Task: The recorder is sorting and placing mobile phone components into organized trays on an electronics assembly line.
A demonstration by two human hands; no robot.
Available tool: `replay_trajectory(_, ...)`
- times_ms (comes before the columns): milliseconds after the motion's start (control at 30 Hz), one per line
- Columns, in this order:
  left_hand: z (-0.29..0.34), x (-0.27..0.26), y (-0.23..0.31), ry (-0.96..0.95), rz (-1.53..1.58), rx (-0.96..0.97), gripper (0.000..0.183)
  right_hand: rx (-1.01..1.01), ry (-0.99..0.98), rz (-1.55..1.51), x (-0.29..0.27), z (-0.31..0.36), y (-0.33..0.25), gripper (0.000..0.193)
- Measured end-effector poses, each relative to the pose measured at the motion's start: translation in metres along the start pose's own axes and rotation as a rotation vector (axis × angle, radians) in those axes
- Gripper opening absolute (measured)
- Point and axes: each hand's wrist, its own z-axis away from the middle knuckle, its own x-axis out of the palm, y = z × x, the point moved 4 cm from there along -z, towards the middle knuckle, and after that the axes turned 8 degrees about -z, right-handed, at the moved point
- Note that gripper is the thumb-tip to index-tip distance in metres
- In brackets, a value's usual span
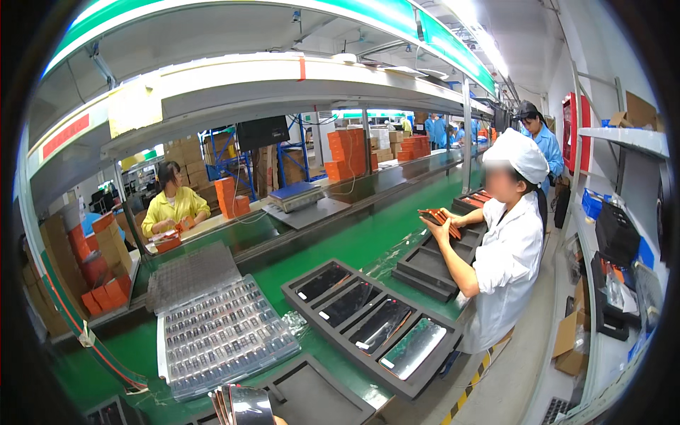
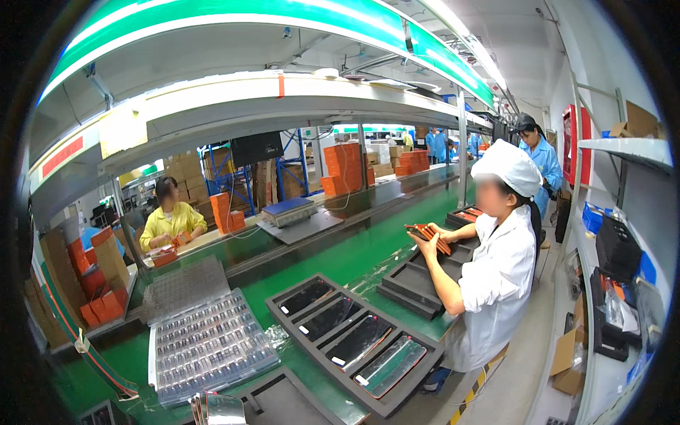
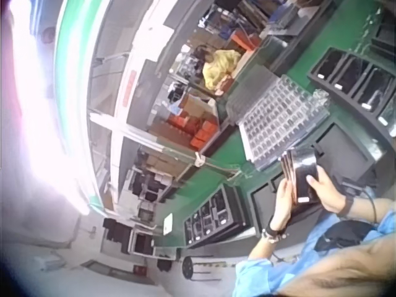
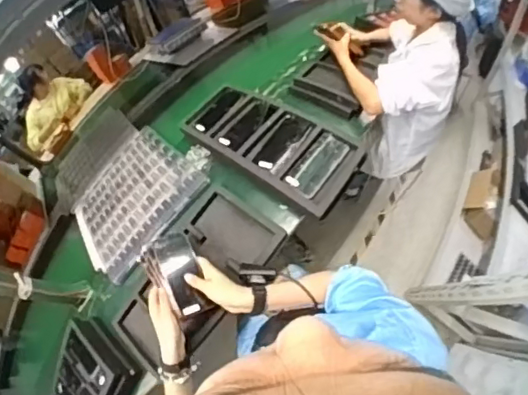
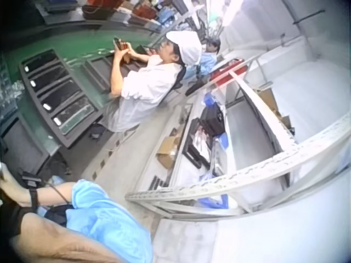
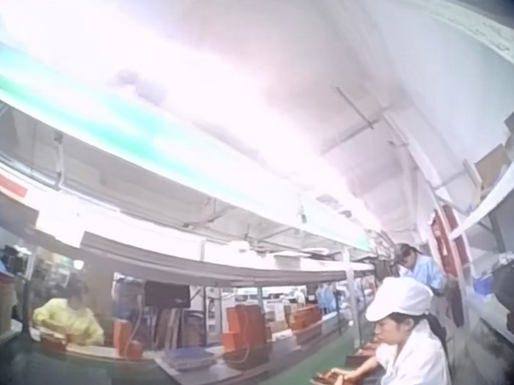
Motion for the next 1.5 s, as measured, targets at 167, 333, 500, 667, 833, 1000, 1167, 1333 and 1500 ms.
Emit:
replay_trajectory(167,0.020,-0.005,0.004,-0.042,0.008,-0.039,0.021,0.064,-0.045,-0.051,-0.014,-0.001,0.012,0.043)
replay_trajectory(333,0.048,-0.053,0.003,0.071,-0.059,-0.092,0.025,-0.128,-0.028,0.081,-0.027,-0.003,-0.019,0.045)
replay_trajectory(500,0.054,-0.068,-0.004,0.188,-0.176,-0.084,0.034,-0.152,0.089,0.517,-0.049,-0.006,-0.056,0.056)
replay_trajectory(667,0.053,-0.049,0.009,0.219,-0.204,-0.108,0.029,-0.251,-0.052,0.865,-0.048,-0.013,-0.041,0.057)
replay_trajectory(833,0.040,-0.042,0.015,0.238,-0.400,-0.046,0.024,-0.215,-0.166,1.014,-0.047,-0.017,-0.020,0.057)
replay_trajectory(1000,0.036,-0.030,0.024,0.308,-0.467,0.024,0.030,-0.360,-0.093,0.894,-0.032,-0.012,-0.042,0.050)
replay_trajectory(1167,0.025,-0.057,-0.018,0.338,-0.431,-0.078,0.035,-0.185,-0.052,0.855,-0.020,-0.008,-0.049,0.055)
replay_trajectory(1333,0.040,-0.106,0.003,0.525,-0.351,-0.014,0.025,-0.244,-0.037,0.471,-0.040,0.006,-0.094,0.059)
replay_trajectory(1500,0.087,-0.146,0.013,0.396,-0.550,0.023,0.036,-0.540,-0.008,1.113,-0.060,0.001,-0.122,0.063)
